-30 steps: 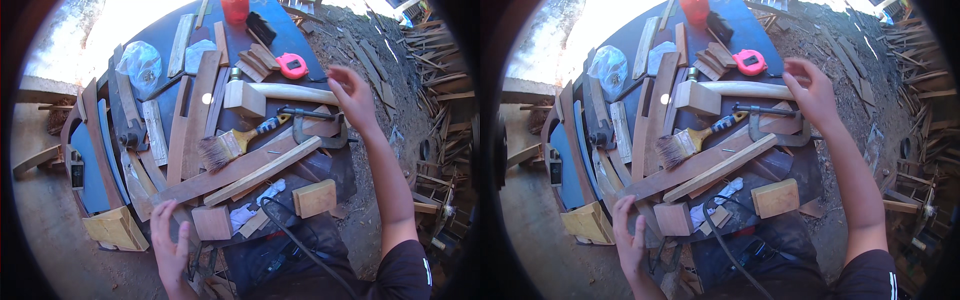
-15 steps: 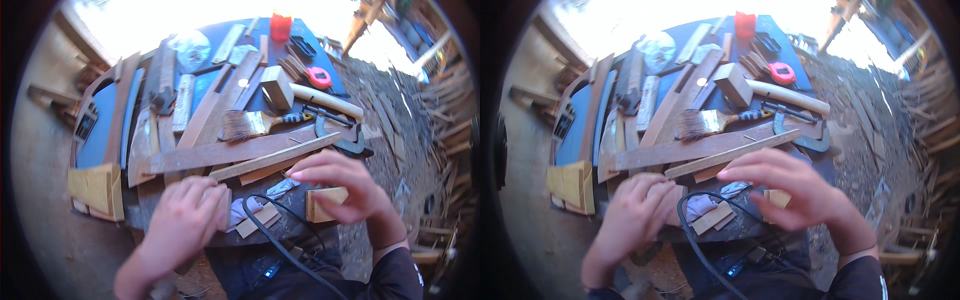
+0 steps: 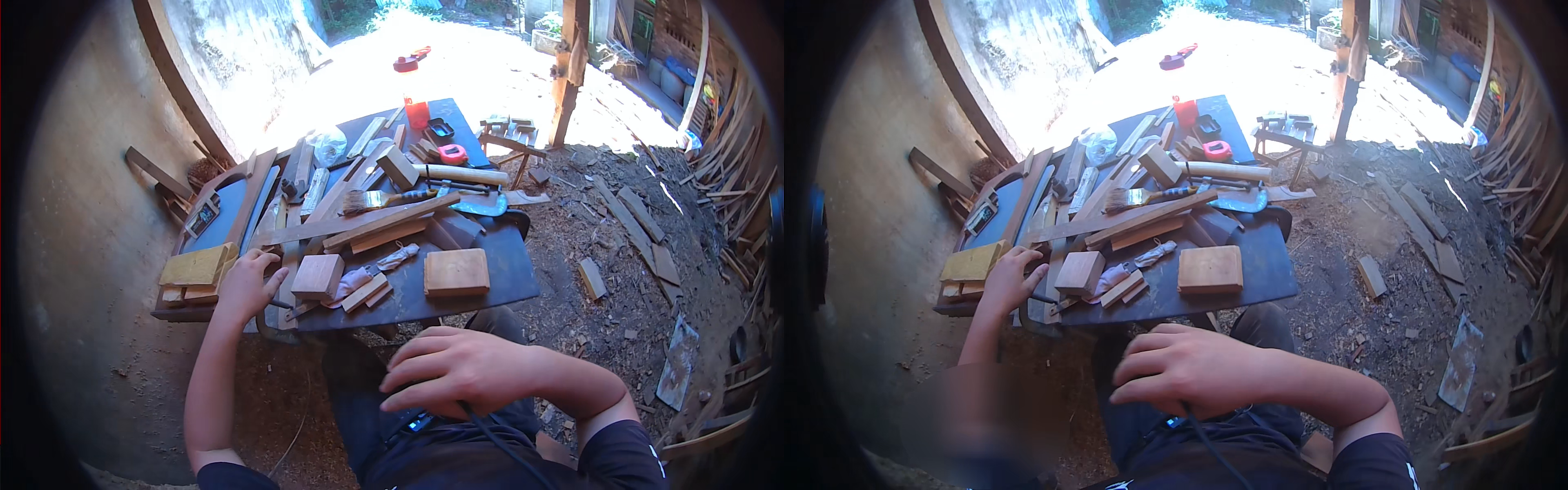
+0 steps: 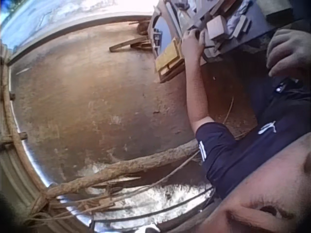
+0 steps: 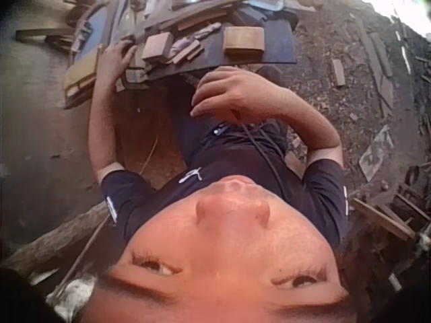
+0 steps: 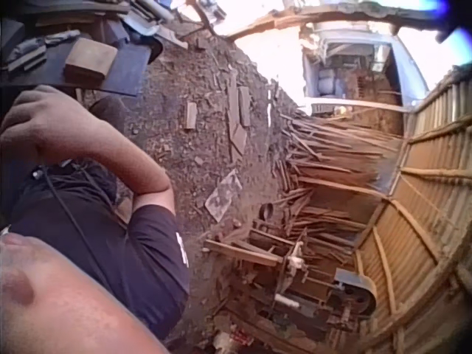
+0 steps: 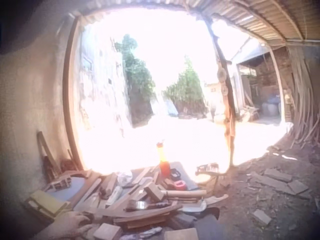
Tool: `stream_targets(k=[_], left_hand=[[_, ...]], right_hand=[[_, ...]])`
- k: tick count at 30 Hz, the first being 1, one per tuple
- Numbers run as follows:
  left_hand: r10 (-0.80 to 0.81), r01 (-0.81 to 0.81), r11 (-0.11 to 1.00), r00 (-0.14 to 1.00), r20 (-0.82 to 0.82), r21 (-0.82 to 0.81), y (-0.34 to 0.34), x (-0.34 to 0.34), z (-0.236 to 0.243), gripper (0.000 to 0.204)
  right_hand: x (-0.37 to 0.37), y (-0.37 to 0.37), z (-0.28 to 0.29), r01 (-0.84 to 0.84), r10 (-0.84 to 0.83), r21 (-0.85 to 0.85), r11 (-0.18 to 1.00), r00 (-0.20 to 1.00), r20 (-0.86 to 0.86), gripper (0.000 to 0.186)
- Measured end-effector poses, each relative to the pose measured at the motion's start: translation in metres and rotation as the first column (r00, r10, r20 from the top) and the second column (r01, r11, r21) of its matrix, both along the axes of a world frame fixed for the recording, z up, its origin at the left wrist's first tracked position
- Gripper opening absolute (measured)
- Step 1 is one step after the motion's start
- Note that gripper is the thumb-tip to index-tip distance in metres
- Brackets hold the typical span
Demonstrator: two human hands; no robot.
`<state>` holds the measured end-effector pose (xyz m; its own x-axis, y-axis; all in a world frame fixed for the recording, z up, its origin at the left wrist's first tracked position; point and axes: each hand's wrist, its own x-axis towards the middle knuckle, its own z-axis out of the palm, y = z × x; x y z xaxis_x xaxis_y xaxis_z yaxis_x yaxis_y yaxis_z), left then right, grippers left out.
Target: Preparing and cleaning small wooden blocks on a workbench.
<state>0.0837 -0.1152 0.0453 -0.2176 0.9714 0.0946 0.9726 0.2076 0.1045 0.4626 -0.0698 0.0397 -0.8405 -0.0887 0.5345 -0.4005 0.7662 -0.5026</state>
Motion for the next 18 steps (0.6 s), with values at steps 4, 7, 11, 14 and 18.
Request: stream_targets(k=[4,7,11,14,18], left_hand=[[0.026,-0.023,0.999,0.996,-0.084,0.035,-0.008,-0.005,-0.019,0.035],[0.022,-0.012,0.996,0.995,-0.1,0.093,-0.007,-0.014,-0.028,0.034],[0.013,0.009,0.993,0.982,-0.188,0.116,0.002,-0.026,-0.035,0.031],[0.052,-0.041,0.997,0.984,-0.168,0.07,0.01,-0.02,-0.033,0.029],[0.089,-0.067,0.994,0.96,-0.265,0.09,0.008,-0.021,-0.035,0.029]], right_hand=[[0.06,-0.015,-0.026,0.155,-0.137,-0.183,0.971,0.985,0.107,0.028],[0.107,-0.016,-0.039,0.294,-0.242,-0.354,0.888,0.953,0.184,0.026],[0.161,-0.018,-0.066,0.441,-0.32,-0.473,0.763,0.893,0.316,0.029],[0.182,-0.02,-0.108,0.468,-0.454,-0.72,0.513,0.859,0.235,0.029],[0.169,-0.021,-0.13,0.647,-0.776,-0.726,0.232,0.573,0.262,0.036]])
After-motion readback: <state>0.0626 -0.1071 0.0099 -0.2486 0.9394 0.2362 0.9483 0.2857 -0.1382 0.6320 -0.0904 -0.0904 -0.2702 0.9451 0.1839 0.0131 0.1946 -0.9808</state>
